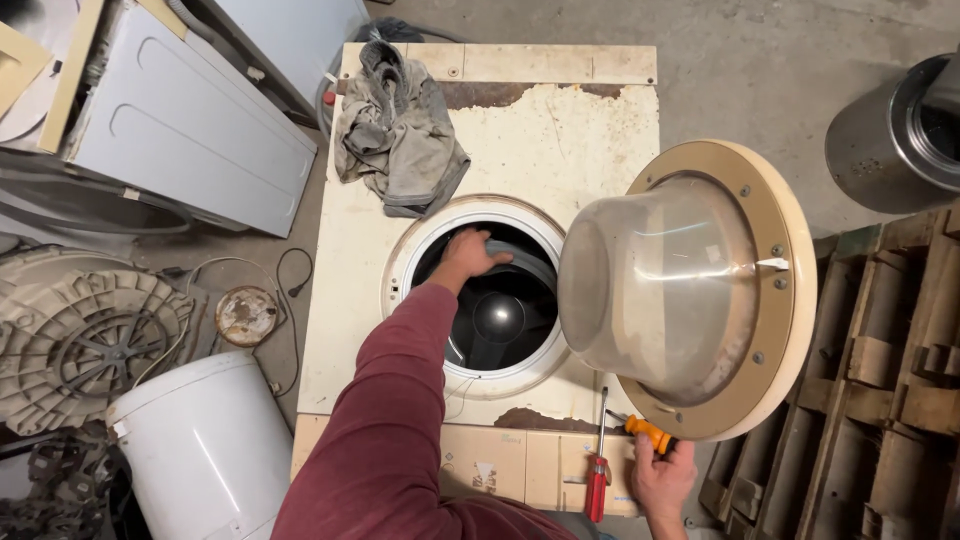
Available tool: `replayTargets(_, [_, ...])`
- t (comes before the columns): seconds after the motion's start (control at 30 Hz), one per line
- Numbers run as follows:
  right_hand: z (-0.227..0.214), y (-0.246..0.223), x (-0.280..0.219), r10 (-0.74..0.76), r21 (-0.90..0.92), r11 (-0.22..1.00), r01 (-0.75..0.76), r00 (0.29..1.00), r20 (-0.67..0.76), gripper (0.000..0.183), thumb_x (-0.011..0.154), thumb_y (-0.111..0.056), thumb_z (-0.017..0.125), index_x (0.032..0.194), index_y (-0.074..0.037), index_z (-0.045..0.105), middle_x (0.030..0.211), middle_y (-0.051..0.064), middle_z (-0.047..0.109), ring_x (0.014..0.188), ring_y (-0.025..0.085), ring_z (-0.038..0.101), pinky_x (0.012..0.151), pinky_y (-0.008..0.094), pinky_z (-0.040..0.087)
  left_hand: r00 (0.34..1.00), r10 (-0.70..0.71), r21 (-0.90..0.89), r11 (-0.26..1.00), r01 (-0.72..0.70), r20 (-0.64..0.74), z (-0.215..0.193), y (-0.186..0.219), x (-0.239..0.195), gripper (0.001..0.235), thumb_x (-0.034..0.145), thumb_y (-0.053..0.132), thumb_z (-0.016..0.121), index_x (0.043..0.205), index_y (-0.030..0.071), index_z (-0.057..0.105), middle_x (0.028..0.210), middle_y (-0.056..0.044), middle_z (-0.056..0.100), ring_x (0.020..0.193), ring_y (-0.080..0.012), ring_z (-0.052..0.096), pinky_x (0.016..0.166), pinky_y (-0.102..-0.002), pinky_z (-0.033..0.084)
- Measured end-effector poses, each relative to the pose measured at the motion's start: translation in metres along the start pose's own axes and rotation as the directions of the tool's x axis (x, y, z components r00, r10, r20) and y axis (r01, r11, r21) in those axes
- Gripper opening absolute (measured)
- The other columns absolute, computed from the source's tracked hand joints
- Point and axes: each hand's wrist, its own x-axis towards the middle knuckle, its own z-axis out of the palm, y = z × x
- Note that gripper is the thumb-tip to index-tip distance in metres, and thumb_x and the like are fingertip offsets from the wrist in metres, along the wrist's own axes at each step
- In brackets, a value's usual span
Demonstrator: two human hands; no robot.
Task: The person works on the top-loading washing machine with the lid open, repeatedly reaching into the drum to adjust or remove a gray rubber seal or gasket. They use an orange-handled screwdriver to pry and manipulate the seal around the drum rim, then continue adjusting the seal by hand.
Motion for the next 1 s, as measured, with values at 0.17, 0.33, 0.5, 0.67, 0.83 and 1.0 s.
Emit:
replayTargets(0.17, [0.0,-0.009,-0.001,0.034,-0.05,0.998,-0.034,0.999,0.004,0.04,0.09,-0.027,0.073,0.121,-0.004,0.062,0.083,0.013,0.074,0.07,0.027,0.073,0.069,0.037,0.056,0.996,0.014,0.076,0.997,-0.008,-0.085,0.006,0.003,0.0,0.084,0.072,0.065,0.082,0.135,0.012,0.065,0.145,-0.018,0.054,0.138,-0.0357,0.047,0.116,-0.045,0.036])
replayTargets(0.33, [0.0,-0.007,-0.001,0.001,-0.025,1.0,-0.001,1.0,-0.002,0.041,0.091,-0.027,0.072,0.123,-0.004,0.061,0.088,0.014,0.074,0.074,0.029,0.074,0.072,0.037,0.056,1.0,-0.016,0.027,1.0,0.016,0.024,-0.001,-0.008,0.012,0.074,0.079,0.057,0.08,0.137,0.013,0.064,0.141,-0.018,0.059,0.134,-0.0335,0.053,0.114,-0.043,0.042])
replayTargets(0.5, [-0.003,-0.004,-0.005,-0.067,-0.077,0.995,0.066,0.998,-0.016,0.043,0.091,-0.026,0.073,0.125,-0.002,0.062,0.096,0.017,0.074,0.086,0.031,0.073,0.077,0.038,0.055,0.987,0.059,0.054,0.996,-0.068,0.152,0.032,-0.049,0.07,0.049,0.088,-0.001,0.058,0.132,0.017,0.07,0.138,-0.015,0.065,0.127,-0.035,0.062,0.109,-0.042,0.049])
replayTargets(0.67, [0.001,-0.004,0.0,-0.041,-0.028,0.999,0.04,0.999,-0.016,0.042,0.091,-0.026,0.072,0.124,-0.002,0.062,0.099,0.016,0.075,0.086,0.029,0.075,0.08,0.037,0.056,0.992,0.112,0.045,0.992,-0.115,0.056,0.012,-0.033,0.054,0.045,0.089,0.0,0.057,0.131,0.012,0.067,0.14,-0.019,0.059,0.13,-0.0372,0.055,0.11,-0.044,0.042])
replayTargets(0.83, [0.004,0.002,0.0,-0.062,-0.022,0.998,0.061,0.997,-0.034,0.039,0.092,-0.027,0.073,0.122,-0.003,0.064,0.102,0.016,0.075,0.09,0.03,0.075,0.082,0.038,0.056,0.979,0.074,0.119,0.988,-0.098,0.191,-0.007,-0.019,0.043,0.046,0.091,0.001,0.055,0.134,0.015,0.067,0.144,-0.015,0.061,0.134,-0.033,0.057,0.116,-0.041,0.043])
replayTargets(1.0, [0.003,0.008,-0.003,-0.073,-0.096,0.993,0.07,0.997,-0.037,0.038,0.091,-0.028,0.074,0.119,-0.004,0.066,0.1,0.018,0.074,0.09,0.037,0.073,0.079,0.043,0.056,0.983,0.083,0.198,0.973,-0.115,0.163,-0.005,-0.015,0.048,0.049,0.09,0.001,0.058,0.137,0.014,0.063,0.148,-0.016,0.056,0.137,-0.0339,0.052,0.116,-0.041,0.04])
